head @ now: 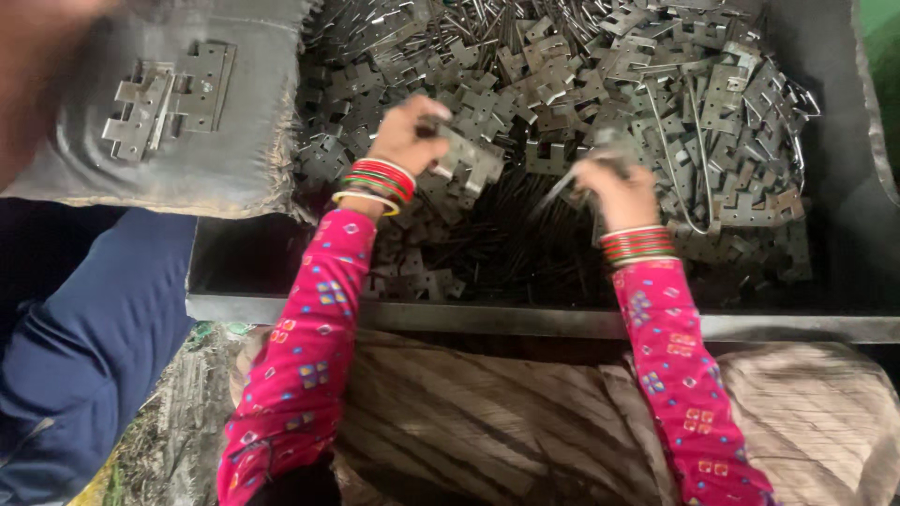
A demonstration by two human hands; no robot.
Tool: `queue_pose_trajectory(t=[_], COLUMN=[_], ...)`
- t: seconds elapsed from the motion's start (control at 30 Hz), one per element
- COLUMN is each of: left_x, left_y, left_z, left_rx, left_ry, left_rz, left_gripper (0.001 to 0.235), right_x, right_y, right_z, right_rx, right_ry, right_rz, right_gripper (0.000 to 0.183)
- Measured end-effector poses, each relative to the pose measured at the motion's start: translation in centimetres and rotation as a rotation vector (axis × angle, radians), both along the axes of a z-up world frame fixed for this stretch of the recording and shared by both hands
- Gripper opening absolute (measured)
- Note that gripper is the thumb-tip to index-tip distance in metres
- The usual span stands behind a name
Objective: The person sorts through a bin of metal parts by hand, picking up individual metal pieces and placing them onto a padded surface or back into the bin while other people also reach into the shared container.
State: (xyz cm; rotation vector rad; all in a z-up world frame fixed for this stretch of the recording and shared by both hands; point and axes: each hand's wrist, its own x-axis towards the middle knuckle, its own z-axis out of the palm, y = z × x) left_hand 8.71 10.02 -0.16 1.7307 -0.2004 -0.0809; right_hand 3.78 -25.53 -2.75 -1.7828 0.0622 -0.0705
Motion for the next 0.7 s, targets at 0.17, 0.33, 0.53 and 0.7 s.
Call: queue_pose_trajectory(t=[0.17,0.33,0.53,0.7], left_x=[-0.5,-2.6,-2.1,-2.4], left_y=[-1.4,-4.8,-4.3,-2.2], left_z=[0.8,0.6,1.6,5.0], left_rx=[-0.534,0.228,0.153,-0.791], left_ry=[0.390,0.021,0.044,0.478], left_rz=[-0.002,-0.045,-0.198,-0.202], left_gripper=[0.045,0.015,0.031,0.057], right_x=[-0.6,-0.7,-0.6,-0.7], right_y=[-1.8,-2.5,-1.7,-2.0], right_z=[3.4,1.2,-0.4,-0.8], right_rx=[0.956,0.809,0.594,0.729], right_ry=[0.199,0.451,0.463,0.451], right_rz=[-0.149,-0.065,0.054,0.242], right_gripper=[0.019,0.019,0.027,0.037])
